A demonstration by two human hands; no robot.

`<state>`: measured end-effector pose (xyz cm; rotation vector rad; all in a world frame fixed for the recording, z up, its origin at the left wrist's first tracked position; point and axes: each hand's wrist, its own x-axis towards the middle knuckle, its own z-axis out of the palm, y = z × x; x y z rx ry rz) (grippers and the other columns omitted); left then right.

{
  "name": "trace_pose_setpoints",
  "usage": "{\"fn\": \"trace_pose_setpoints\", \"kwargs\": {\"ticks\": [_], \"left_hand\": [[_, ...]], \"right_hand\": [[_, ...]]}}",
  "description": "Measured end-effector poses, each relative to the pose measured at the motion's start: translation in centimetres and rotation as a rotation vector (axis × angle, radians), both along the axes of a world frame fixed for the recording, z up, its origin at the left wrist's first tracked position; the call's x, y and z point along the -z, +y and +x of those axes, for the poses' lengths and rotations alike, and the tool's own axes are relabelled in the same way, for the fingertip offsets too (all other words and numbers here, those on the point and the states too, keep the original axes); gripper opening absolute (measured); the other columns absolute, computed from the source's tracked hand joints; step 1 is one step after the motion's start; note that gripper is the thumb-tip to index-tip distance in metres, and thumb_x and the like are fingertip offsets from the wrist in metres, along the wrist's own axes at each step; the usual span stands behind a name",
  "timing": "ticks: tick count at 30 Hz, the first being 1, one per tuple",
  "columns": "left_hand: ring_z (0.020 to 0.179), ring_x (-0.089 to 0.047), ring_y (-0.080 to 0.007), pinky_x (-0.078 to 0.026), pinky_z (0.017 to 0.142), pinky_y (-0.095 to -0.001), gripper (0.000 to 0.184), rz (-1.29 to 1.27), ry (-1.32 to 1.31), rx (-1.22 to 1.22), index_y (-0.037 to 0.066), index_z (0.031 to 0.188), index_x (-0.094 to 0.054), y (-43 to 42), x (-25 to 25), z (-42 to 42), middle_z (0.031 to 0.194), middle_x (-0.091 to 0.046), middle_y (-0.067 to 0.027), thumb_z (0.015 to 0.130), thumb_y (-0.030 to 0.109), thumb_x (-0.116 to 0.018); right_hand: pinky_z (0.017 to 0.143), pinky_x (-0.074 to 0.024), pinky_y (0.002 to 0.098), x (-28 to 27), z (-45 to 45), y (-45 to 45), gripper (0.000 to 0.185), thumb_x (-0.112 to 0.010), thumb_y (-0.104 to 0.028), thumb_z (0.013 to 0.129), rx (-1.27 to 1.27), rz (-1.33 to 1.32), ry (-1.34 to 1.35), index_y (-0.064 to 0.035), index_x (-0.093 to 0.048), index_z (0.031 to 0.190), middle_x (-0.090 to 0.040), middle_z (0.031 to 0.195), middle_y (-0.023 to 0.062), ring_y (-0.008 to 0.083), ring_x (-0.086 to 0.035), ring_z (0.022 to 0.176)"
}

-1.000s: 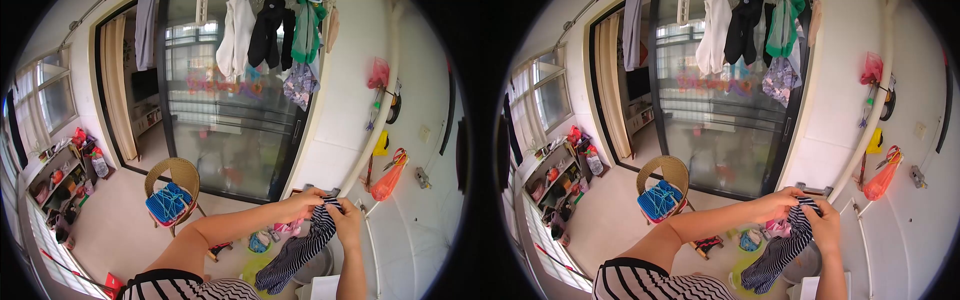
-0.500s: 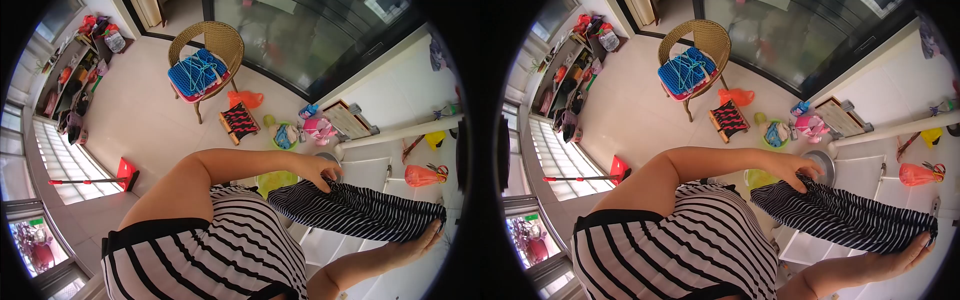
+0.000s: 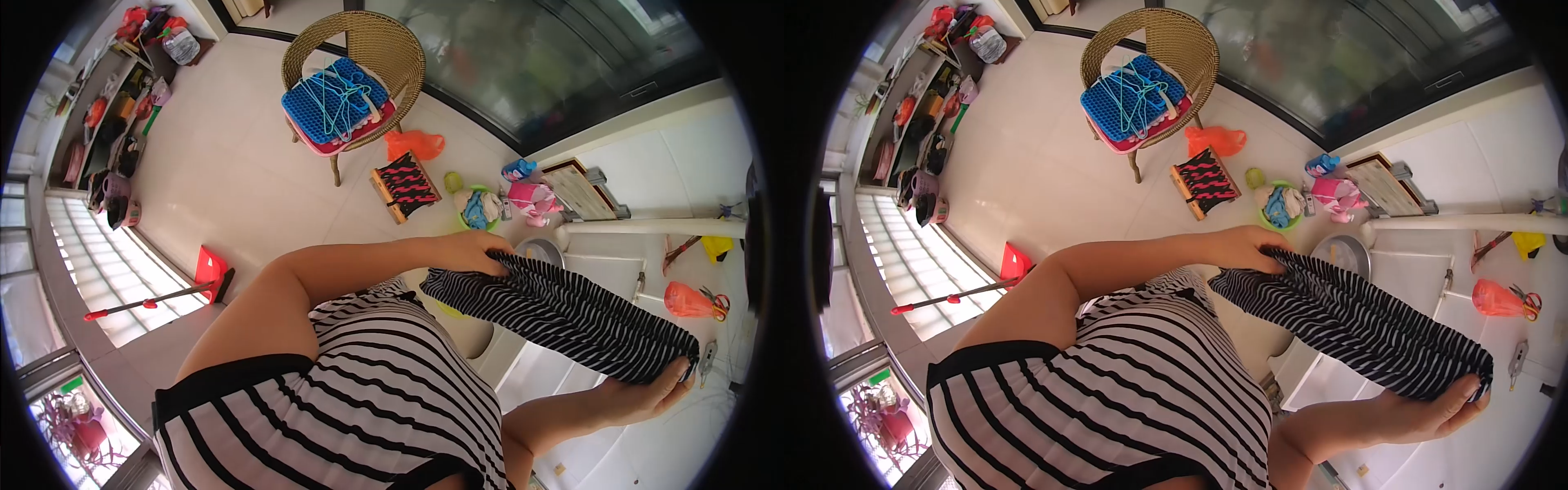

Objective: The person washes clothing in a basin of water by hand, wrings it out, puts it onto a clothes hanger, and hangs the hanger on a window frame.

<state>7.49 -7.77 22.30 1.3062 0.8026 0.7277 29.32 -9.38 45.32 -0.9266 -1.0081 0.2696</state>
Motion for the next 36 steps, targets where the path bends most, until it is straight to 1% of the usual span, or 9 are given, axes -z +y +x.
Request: {"fn": "trace_pose_setpoints", "kwargs": {"ticks": [6,10,12,17,21,26,28,33,36], "left_hand": [[0.107,-0.055,-0.0112,-0.045,0.093,-0.0279,0.036,-0.008,-0.317,-0.393,0.006,0.120,-0.058,-4.0,3.4,-5.9,0.114,-0.060,-0.0029,0.086,0.008,-0.069],[0.105,-0.055,-0.0121,-0.045,0.090,-0.0284,0.028,-0.127,-0.236,-0.670,0.008,0.110,-0.058,-8.1,1.9,-9.3,0.109,-0.059,-0.0018,0.085,0.003,-0.069],[0.101,-0.054,-0.0112,-0.044,0.089,-0.0276,0.026,-0.174,-0.249,-0.837,0.008,0.107,-0.057,-9.8,1.4,-10.6,0.105,-0.057,-0.0003,0.084,0.002,-0.067],[0.097,-0.054,-0.0102,-0.043,0.087,-0.0267,0.028,-0.150,-0.154,-0.979,0.008,0.106,-0.055,-13.1,-1.5,-12.5,0.103,-0.056,0.0001,0.080,-0.001,-0.062],[0.098,-0.054,-0.0107,-0.044,0.085,-0.0258,0.028,-0.052,-0.094,-0.994,0.007,0.106,-0.054,-14.4,-3.6,-12.4,0.104,-0.057,-0.0021,0.080,-0.004,-0.059],[0.092,-0.056,-0.0097,-0.046,0.082,-0.0234,0.024,0.195,-0.042,-1.136,0.004,0.109,-0.056,-14.5,-5.5,-12.3,0.101,-0.060,-0.0035,0.087,-0.005,-0.059],[0.087,-0.055,-0.0062,-0.046,0.078,-0.0213,0.023,0.136,0.225,-1.235,0.004,0.112,-0.061,-15.0,-7.7,-13.5,0.095,-0.063,-0.0014,0.089,-0.001,-0.064],[0.074,-0.053,-0.0038,-0.044,0.080,-0.0187,0.023,0.587,0.585,-1.476,0.005,0.108,-0.072,-14.9,-14.7,-14.3,0.090,-0.067,0.0041,0.085,0.007,-0.071],[0.070,-0.053,-0.0051,-0.044,0.068,-0.0226,0.021,0.512,0.572,-1.451,0.009,0.106,-0.073,-13.1,-15.4,-17.0,0.085,-0.066,0.0014,0.086,0.013,-0.072]], "right_hand": [[0.074,-0.0589,0.0345,4.3,0.6,0.8,0.019,-0.063,-0.009,0.091,-0.293,-0.046,-0.026,0.0006,-0.058,0.106,-0.067,0.092,0.0133,0.0217,-0.067,0.081],[0.084,-0.0464,0.0240,7.2,0.0,1.4,0.021,-0.061,-0.006,0.092,-0.399,-0.172,-0.144,-0.0004,-0.059,0.113,-0.065,0.100,0.0069,0.0137,-0.060,0.089],[0.086,-0.0468,0.0268,7.3,-0.8,1.5,0.038,-0.064,-0.005,0.089,-0.418,-0.272,-0.294,0.0033,-0.053,0.125,-0.065,0.106,0.0102,0.0153,-0.059,0.089],[0.094,-0.0444,0.0304,9.3,1.7,2.7,0.027,-0.065,-0.004,0.090,-0.709,-0.520,-0.411,0.0055,-0.061,0.115,-0.061,0.120,0.0113,0.0160,-0.057,0.101],[0.089,-0.0466,0.0286,9.9,1.1,4.6,0.020,-0.061,-0.002,0.092,-0.638,-0.248,-0.620,0.0034,-0.062,0.111,-0.065,0.104,0.0086,0.0155,-0.060,0.094],[0.083,-0.0463,0.0238,11.4,1.1,6.7,0.021,-0.063,-0.005,0.092,-0.659,-0.474,-0.466,0.0029,-0.061,0.112,-0.065,0.100,0.0055,0.0103,-0.059,0.090],[0.082,-0.0466,0.0232,11.4,0.3,7.8,0.021,-0.064,-0.006,0.093,-0.705,-0.449,-0.468,0.0027,-0.061,0.112,-0.066,0.099,0.0048,0.0092,-0.059,0.088],[0.081,-0.0440,0.0203,8.2,-1.0,9.4,0.019,-0.064,-0.010,0.094,-0.698,-0.270,-0.442,0.0033,-0.064,0.107,-0.066,0.094,0.0022,0.0067,-0.057,0.085],[0.079,-0.0428,0.0192,8.9,-3.5,11.8,0.020,-0.066,-0.010,0.093,-0.807,-0.302,-0.396,0.0027,-0.064,0.107,-0.066,0.093,0.0016,0.0062,-0.056,0.084]]}}
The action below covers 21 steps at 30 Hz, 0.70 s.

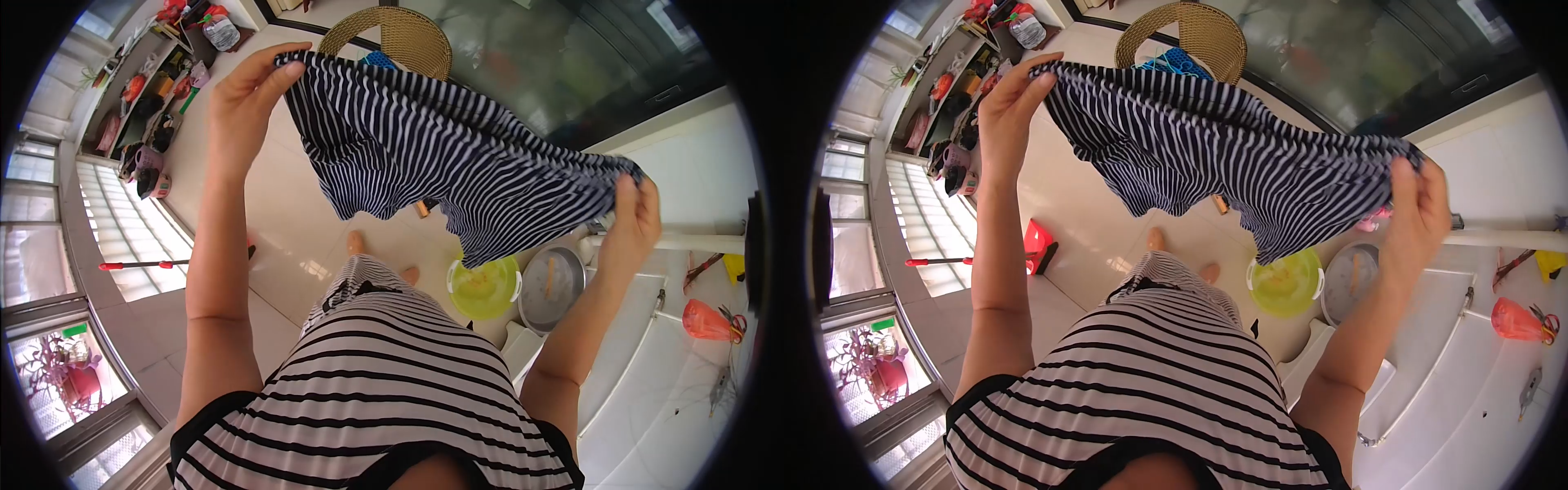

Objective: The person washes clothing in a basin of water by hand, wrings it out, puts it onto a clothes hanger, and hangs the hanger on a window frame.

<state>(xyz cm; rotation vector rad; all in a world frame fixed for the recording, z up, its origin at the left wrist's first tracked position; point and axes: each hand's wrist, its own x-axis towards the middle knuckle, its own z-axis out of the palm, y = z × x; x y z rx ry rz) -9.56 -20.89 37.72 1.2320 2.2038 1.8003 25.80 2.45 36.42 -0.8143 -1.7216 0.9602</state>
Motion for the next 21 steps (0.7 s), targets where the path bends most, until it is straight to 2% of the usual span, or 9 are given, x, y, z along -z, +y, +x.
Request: {"fn": "trace_pose_setpoints", "kwargs": {"ticks": [1,4,6,8,9,10,12,16,21], "left_hand": [[0.068,-0.052,-0.0060,-0.043,0.062,-0.0246,0.019,-0.163,0.223,-0.159,0.010,0.105,-0.073,-0.1,-0.3,-0.6,0.078,-0.062,-0.0017,0.086,0.015,-0.071],[0.066,-0.052,-0.0069,-0.043,0.061,-0.0253,0.019,-0.089,0.548,-0.158,0.011,0.104,-0.072,0.4,0.0,-2.4,0.075,-0.057,-0.0040,0.086,0.015,-0.071],[0.062,-0.052,-0.0079,-0.043,0.059,-0.0268,0.019,-0.068,0.581,-0.166,0.010,0.104,-0.072,0.2,0.2,-3.2,0.077,-0.059,-0.0036,0.086,0.017,-0.071],[0.061,-0.054,-0.0087,-0.045,0.059,-0.0265,0.016,-0.185,0.328,-0.339,0.012,0.103,-0.072,-0.4,-0.2,-3.4,0.081,-0.065,-0.0038,0.087,0.017,-0.070],[0.064,-0.059,-0.0105,-0.050,0.065,-0.0252,0.021,-0.199,-0.008,-0.307,0.008,0.112,-0.069,-0.7,-0.4,-3.9,0.083,-0.068,-0.0065,0.092,0.015,-0.064],[0.064,-0.059,-0.0105,-0.050,0.065,-0.0252,0.021,-0.202,-0.016,-0.313,0.008,0.112,-0.069,-1.1,0.1,-4.7,0.083,-0.068,-0.0065,0.092,0.015,-0.064],[0.069,-0.064,-0.0148,-0.056,0.072,-0.0286,0.026,0.198,-0.395,-0.052,0.002,0.119,-0.063,-1.6,1.1,-5.8,0.085,-0.067,-0.0101,0.097,0.014,-0.057],[0.088,-0.065,-0.0202,-0.054,0.090,-0.0347,0.034,0.512,-0.898,0.190,-0.005,0.126,-0.052,-5.3,3.2,-9.5,0.097,-0.065,-0.0117,0.095,0.005,-0.051],[0.107,-0.058,-0.0229,-0.045,0.098,-0.0368,0.040,0.480,-1.090,0.100,-0.007,0.132,-0.048,-8.9,5.6,-14.0,0.115,-0.059,-0.0149,0.093,0.003,-0.047]], "right_hand": [[0.078,-0.0423,0.0186,-0.8,-0.8,-0.5,0.020,-0.068,-0.010,0.091,0.049,-0.027,-0.045,0.0020,-0.065,0.106,-0.066,0.092,0.0011,0.0058,-0.056,0.083],[0.078,-0.0423,0.0185,-2.3,-2.5,-1.7,0.019,-0.069,-0.010,0.091,-0.035,0.029,0.018,0.0016,-0.065,0.106,-0.066,0.092,0.0008,0.0058,-0.056,0.084],[0.080,-0.0432,0.0191,-2.5,-3.3,-2.0,0.020,-0.069,-0.009,0.091,-0.033,0.031,-0.001,0.0022,-0.065,0.107,-0.067,0.093,0.0018,0.0063,-0.057,0.085],[0.082,-0.0447,0.0204,-2.6,-4.4,-3.0,0.023,-0.069,-0.008,0.090,-0.027,-0.010,0.054,0.0033,-0.063,0.109,-0.068,0.095,0.0037,0.0072,-0.059,0.085],[0.083,-0.0459,0.0218,-2.4,-5.5,-3.7,0.022,-0.069,-0.005,0.089,-0.021,0.025,0.035,0.0042,-0.063,0.108,-0.068,0.096,0.0059,0.0082,-0.060,0.086],[0.083,-0.0459,0.0218,-2.4,-6.4,-4.4,0.022,-0.069,-0.005,0.089,-0.028,0.023,0.027,0.0042,-0.063,0.108,-0.068,0.096,0.0059,0.0082,-0.060,0.086],[0.074,-0.0468,0.0209,-2.2,-7.2,-5.5,0.026,-0.074,-0.006,0.085,-0.080,-0.076,0.031,0.0035,-0.063,0.107,-0.066,0.093,0.0038,0.0069,-0.058,0.081],[0.075,-0.0481,0.0236,-0.9,-11.2,-9.5,0.027,-0.074,0.001,0.080,-0.308,0.055,0.076,0.0061,-0.063,0.105,-0.065,0.093,0.0058,0.0103,-0.060,0.083],[0.077,-0.0483,0.0243,2.3,-17.2,-12.6,0.025,-0.072,0.004,0.081,-0.507,-0.228,0.068,0.0068,-0.062,0.104,-0.064,0.095,0.0075,0.0114,-0.061,0.086]]}}
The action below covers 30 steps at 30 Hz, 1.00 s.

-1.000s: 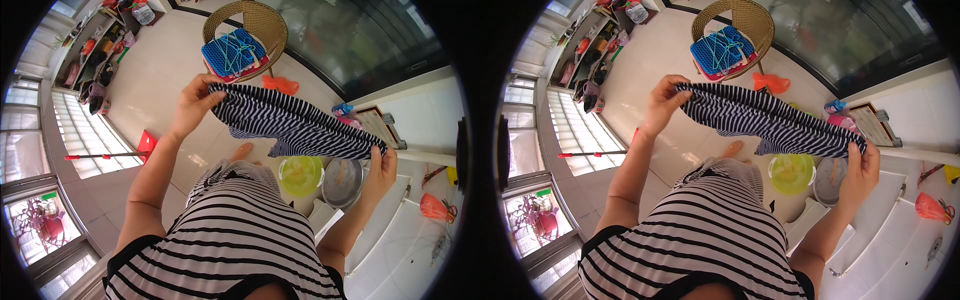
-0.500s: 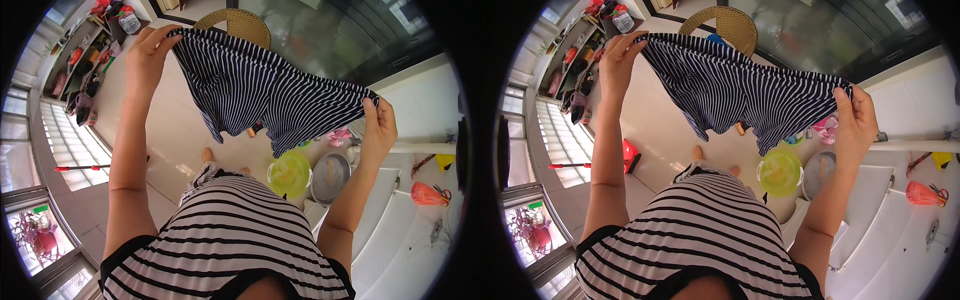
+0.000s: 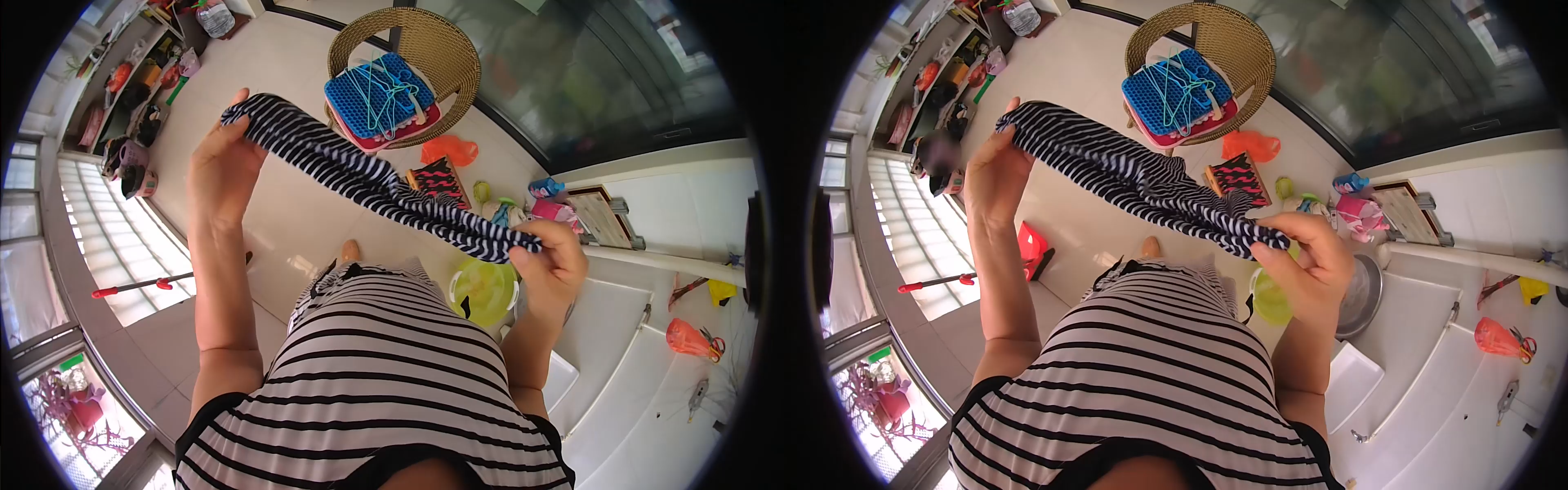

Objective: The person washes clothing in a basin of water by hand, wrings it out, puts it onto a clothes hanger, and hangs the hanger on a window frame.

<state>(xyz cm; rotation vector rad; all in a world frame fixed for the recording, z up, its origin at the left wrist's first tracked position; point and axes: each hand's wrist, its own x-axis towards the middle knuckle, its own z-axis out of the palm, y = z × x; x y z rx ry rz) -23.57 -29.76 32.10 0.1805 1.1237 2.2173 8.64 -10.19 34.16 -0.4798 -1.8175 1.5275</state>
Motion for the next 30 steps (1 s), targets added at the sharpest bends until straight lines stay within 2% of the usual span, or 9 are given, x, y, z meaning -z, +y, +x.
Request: {"fn": "trace_pose_setpoints", "kwargs": {"ticks": [5,8,12,13,17,22,25,28,30], "left_hand": [[0.100,-0.061,-0.0202,-0.047,0.093,-0.0352,0.035,-0.177,-0.035,-0.035,-0.006,0.126,-0.052,-1.9,1.5,-4.3,0.110,-0.062,-0.0122,0.094,0.006,-0.048],[0.072,-0.062,-0.0134,-0.050,0.068,-0.0268,0.015,-0.570,0.042,-0.161,-0.001,0.094,-0.061,-0.7,0.8,-3.8,0.082,-0.064,-0.0047,0.094,0.012,-0.054],[0.060,-0.052,-0.0073,-0.041,0.056,-0.0244,0.022,-0.801,-0.013,-0.101,0.002,0.072,-0.060,-1.0,1.7,-4.8,0.066,-0.055,0.0004,0.090,0.015,-0.061],[0.065,-0.063,-0.0128,-0.050,0.061,-0.0263,0.023,-0.752,-0.024,-0.060,-0.005,0.089,-0.065,-2.4,2.7,-5.5,0.078,-0.068,-0.0080,0.089,0.018,-0.060],[0.054,-0.048,-0.0112,-0.041,0.055,-0.0247,0.022,-0.818,0.002,-0.225,0.004,0.079,-0.059,-1.7,1.1,-4.3,0.067,-0.054,-0.0015,0.089,0.023,-0.059],[0.054,-0.034,-0.0018,-0.023,0.050,-0.0227,0.026,-1.134,0.102,-0.203,0.002,0.077,-0.059,-0.3,-2.0,-3.8,0.061,-0.046,0.0070,0.089,0.024,-0.067],[0.060,-0.047,-0.0061,-0.034,0.051,-0.0229,0.021,-1.325,0.253,-0.307,0.001,0.085,-0.061,0.7,-2.2,-3.9,0.071,-0.056,0.0012,0.090,0.022,-0.066],[0.071,-0.061,-0.0139,-0.050,0.059,-0.0258,0.023,-1.443,-0.094,-0.751,0.000,0.096,-0.061,2.2,-1.6,-5.3,0.085,-0.063,-0.0060,0.088,0.020,-0.068],[0.073,-0.062,-0.0161,-0.053,0.061,-0.0272,0.026,-1.489,-0.126,-0.788,-0.001,0.101,-0.060,2.7,-1.3,-5.7,0.089,-0.063,-0.0077,0.087,0.019,-0.069]], "right_hand": [[0.079,-0.0488,0.0239,5.9,-5.9,1.2,0.025,-0.068,0.004,0.085,0.020,-0.349,-0.111,0.0046,-0.059,0.109,-0.064,0.098,0.0061,0.0106,-0.061,0.088],[0.078,-0.0498,0.0242,8.0,-8.1,2.0,0.026,-0.067,0.004,0.085,-0.033,-0.400,-0.122,0.0039,-0.058,0.110,-0.064,0.098,0.0053,0.0101,-0.061,0.087],[0.079,-0.0495,0.0234,12.4,-13.1,3.7,0.028,-0.068,-0.005,0.087,-0.299,-0.397,-0.387,0.0014,-0.058,0.112,-0.064,0.099,0.0048,0.0096,-0.061,0.087],[0.080,-0.0492,0.0229,14.2,-15.2,5.4,0.029,-0.068,-0.011,0.088,-0.453,-0.442,-0.505,0.0008,-0.059,0.112,-0.064,0.098,0.0048,0.0099,-0.062,0.087],[0.084,-0.0493,0.0272,24.5,-22.5,10.3,0.031,-0.064,-0.016,0.092,-0.650,-0.840,-0.464,-0.0001,-0.059,0.118,-0.064,0.105,0.0070,0.0126,-0.061,0.094],[0.075,-0.0521,0.0298,45.2,-30.6,16.3,0.034,-0.062,-0.028,0.090,-0.143,-0.783,-0.875,-0.0001,-0.065,0.108,-0.066,0.095,0.0069,0.0161,-0.064,0.083],[0.063,-0.0529,0.0348,55.5,-34.5,19.3,0.037,-0.058,-0.034,0.092,-0.081,-0.567,-0.913,0.0013,-0.067,0.099,-0.068,0.081,0.0094,0.0211,-0.067,0.072],[0.063,-0.0537,0.0405,53.9,-39.3,21.3,0.042,-0.056,-0.038,0.093,-0.079,-0.307,-1.236,0.0016,-0.067,0.097,-0.069,0.085,0.0166,0.0285,-0.069,0.077],[0.068,-0.0544,0.0420,54.6,-41.5,21.5,0.041,-0.056,-0.039,0.094,-0.042,-0.316,-1.365,-0.0001,-0.067,0.097,-0.070,0.091,0.0161,0.0300,-0.069,0.083]]}}
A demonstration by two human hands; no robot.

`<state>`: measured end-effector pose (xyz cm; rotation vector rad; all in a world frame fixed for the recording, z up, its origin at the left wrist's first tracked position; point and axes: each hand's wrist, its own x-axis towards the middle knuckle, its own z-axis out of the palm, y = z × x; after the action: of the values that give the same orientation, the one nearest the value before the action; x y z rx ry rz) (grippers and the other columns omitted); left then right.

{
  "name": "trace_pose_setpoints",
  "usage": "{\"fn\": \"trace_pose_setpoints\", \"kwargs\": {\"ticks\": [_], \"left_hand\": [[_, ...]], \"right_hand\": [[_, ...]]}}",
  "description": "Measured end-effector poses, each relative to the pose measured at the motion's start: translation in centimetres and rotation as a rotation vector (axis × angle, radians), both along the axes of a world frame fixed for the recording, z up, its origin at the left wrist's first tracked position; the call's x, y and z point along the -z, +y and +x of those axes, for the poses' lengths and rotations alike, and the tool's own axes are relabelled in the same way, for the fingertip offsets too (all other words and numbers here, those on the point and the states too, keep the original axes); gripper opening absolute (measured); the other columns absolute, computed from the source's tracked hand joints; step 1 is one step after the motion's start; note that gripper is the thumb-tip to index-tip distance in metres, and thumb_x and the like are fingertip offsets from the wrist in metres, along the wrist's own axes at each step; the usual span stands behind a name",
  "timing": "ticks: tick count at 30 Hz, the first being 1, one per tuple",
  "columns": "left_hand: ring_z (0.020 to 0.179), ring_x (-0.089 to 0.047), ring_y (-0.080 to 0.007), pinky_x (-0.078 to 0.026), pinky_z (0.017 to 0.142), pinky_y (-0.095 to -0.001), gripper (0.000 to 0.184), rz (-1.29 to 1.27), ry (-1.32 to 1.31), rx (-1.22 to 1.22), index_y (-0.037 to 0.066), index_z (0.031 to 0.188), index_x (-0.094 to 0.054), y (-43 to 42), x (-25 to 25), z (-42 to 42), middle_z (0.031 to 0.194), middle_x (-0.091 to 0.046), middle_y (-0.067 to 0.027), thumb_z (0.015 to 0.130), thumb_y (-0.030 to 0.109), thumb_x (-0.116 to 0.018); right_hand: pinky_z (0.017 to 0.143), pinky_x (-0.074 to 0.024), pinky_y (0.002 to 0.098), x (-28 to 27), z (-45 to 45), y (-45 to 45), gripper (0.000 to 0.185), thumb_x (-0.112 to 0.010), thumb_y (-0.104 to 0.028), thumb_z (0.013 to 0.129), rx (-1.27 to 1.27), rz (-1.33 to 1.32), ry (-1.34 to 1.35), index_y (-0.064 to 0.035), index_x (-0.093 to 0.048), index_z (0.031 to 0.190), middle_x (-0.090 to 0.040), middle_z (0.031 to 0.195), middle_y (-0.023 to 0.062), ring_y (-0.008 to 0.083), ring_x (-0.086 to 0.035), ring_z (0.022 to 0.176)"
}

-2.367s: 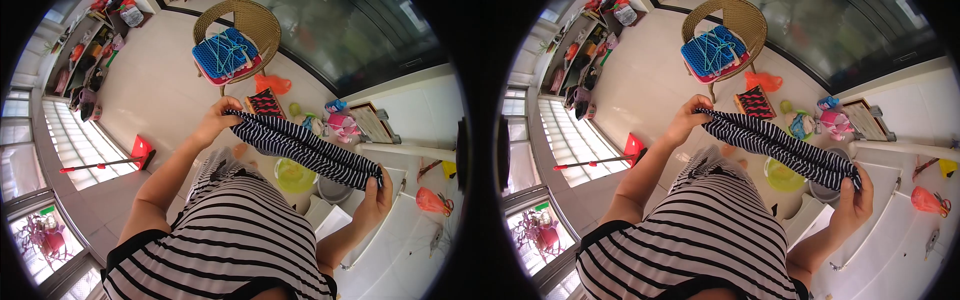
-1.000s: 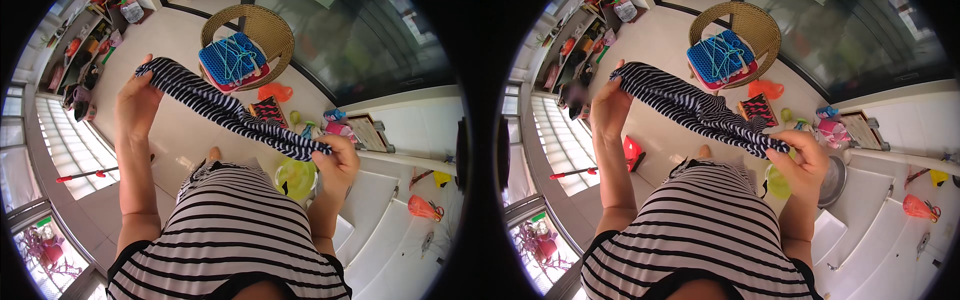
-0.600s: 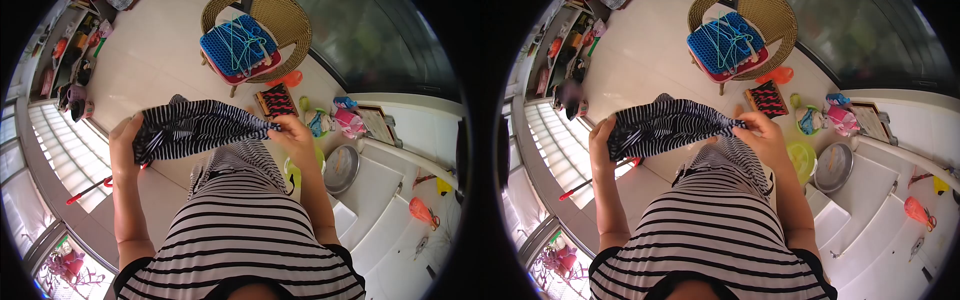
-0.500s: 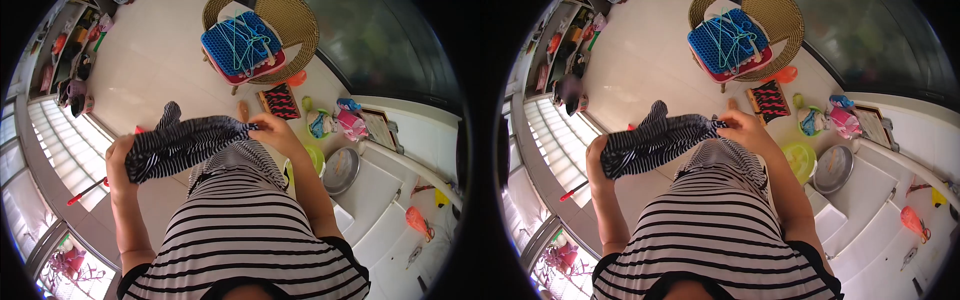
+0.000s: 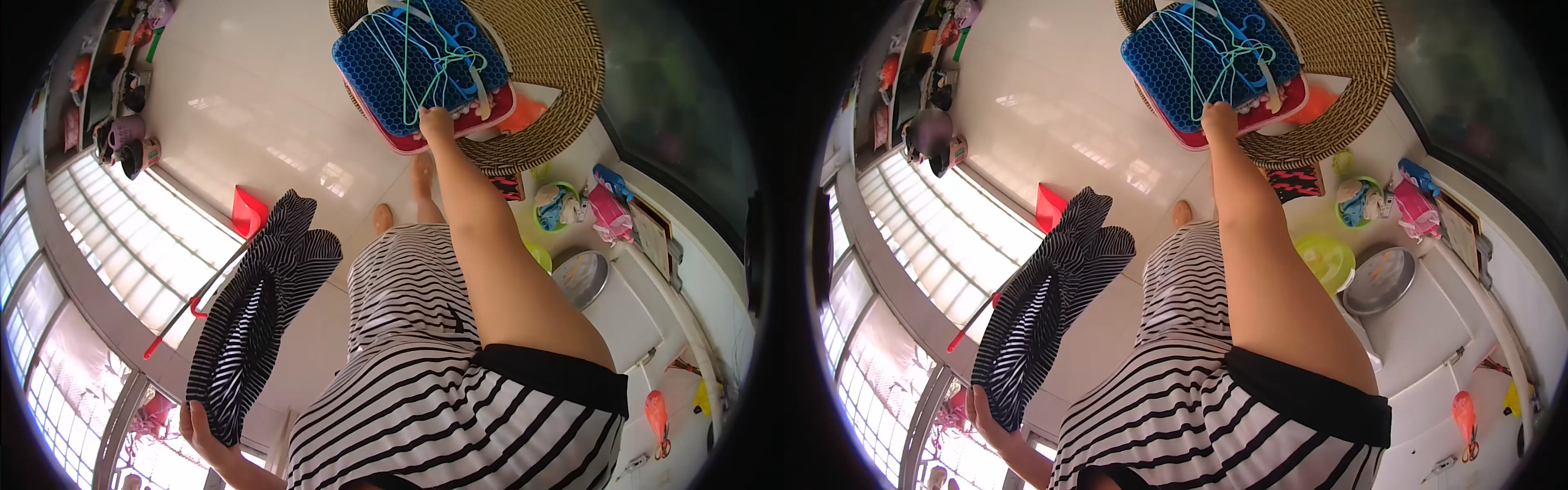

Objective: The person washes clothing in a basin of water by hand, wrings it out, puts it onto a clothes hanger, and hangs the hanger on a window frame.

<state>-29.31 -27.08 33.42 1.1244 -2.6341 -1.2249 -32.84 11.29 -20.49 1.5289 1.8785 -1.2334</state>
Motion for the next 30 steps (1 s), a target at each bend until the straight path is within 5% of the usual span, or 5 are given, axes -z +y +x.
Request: {"fn": "trace_pose_setpoints", "kwargs": {"ticks": [7,10,13,23,30], "left_hand": [[0.080,-0.065,-0.0206,-0.057,0.062,-0.0298,0.038,0.058,-0.039,-0.065,-0.002,0.111,-0.055,0.1,0.6,-0.9,0.095,-0.064,-0.0111,0.084,0.016,-0.073],[0.077,-0.065,-0.0196,-0.055,0.062,-0.0290,0.035,0.075,-0.040,-0.042,-0.002,0.108,-0.060,1.0,0.9,-1.2,0.094,-0.065,-0.0108,0.085,0.021,-0.072],[0.076,-0.065,-0.0183,-0.054,0.062,-0.0277,0.030,0.070,-0.059,-0.021,-0.002,0.103,-0.063,0.7,1.1,-1.5,0.091,-0.065,-0.0096,0.087,0.023,-0.070],[0.088,-0.067,-0.0179,-0.055,0.077,-0.0299,0.023,0.638,0.006,0.377,-0.003,0.113,-0.061,0.1,3.6,-5.6,0.101,-0.068,-0.0107,0.095,0.010,-0.056],[0.072,-0.063,-0.0115,-0.049,0.061,-0.0237,0.020,0.775,0.119,0.565,-0.005,0.100,-0.066,-1.2,3.2,-8.2,0.086,-0.067,-0.0067,0.094,0.012,-0.058]], "right_hand": [[0.075,-0.0539,0.0472,5.3,-0.6,0.6,0.032,-0.053,-0.035,0.095,-0.054,0.084,-0.086,-0.0046,-0.064,0.100,-0.068,0.102,0.0162,0.0344,-0.066,0.094],[0.059,-0.0557,0.0359,7.6,0.2,0.5,0.028,-0.051,-0.026,0.097,0.203,0.236,0.435,0.0012,-0.048,0.101,-0.068,0.093,0.0202,0.0258,-0.071,0.072],[0.056,-0.0578,0.0355,-4.3,-0.1,1.1,0.024,-0.040,-0.023,0.102,0.671,-0.269,0.731,0.0004,-0.040,0.107,-0.067,0.095,0.0210,0.0273,-0.071,0.071],[0.048,-0.0403,0.0221,-27.2,12.8,0.1,0.020,-0.051,-0.020,0.101,0.270,0.050,0.965,-0.0059,-0.056,0.115,-0.052,0.070,-0.0008,0.0049,-0.047,0.055],[0.049,-0.0438,0.0329,-44.1,24.8,-3.2,0.022,-0.068,-0.004,0.085,-0.590,1.097,1.165,-0.0015,-0.063,0.107,-0.063,0.075,0.0076,0.0187,-0.055,0.052]]}}
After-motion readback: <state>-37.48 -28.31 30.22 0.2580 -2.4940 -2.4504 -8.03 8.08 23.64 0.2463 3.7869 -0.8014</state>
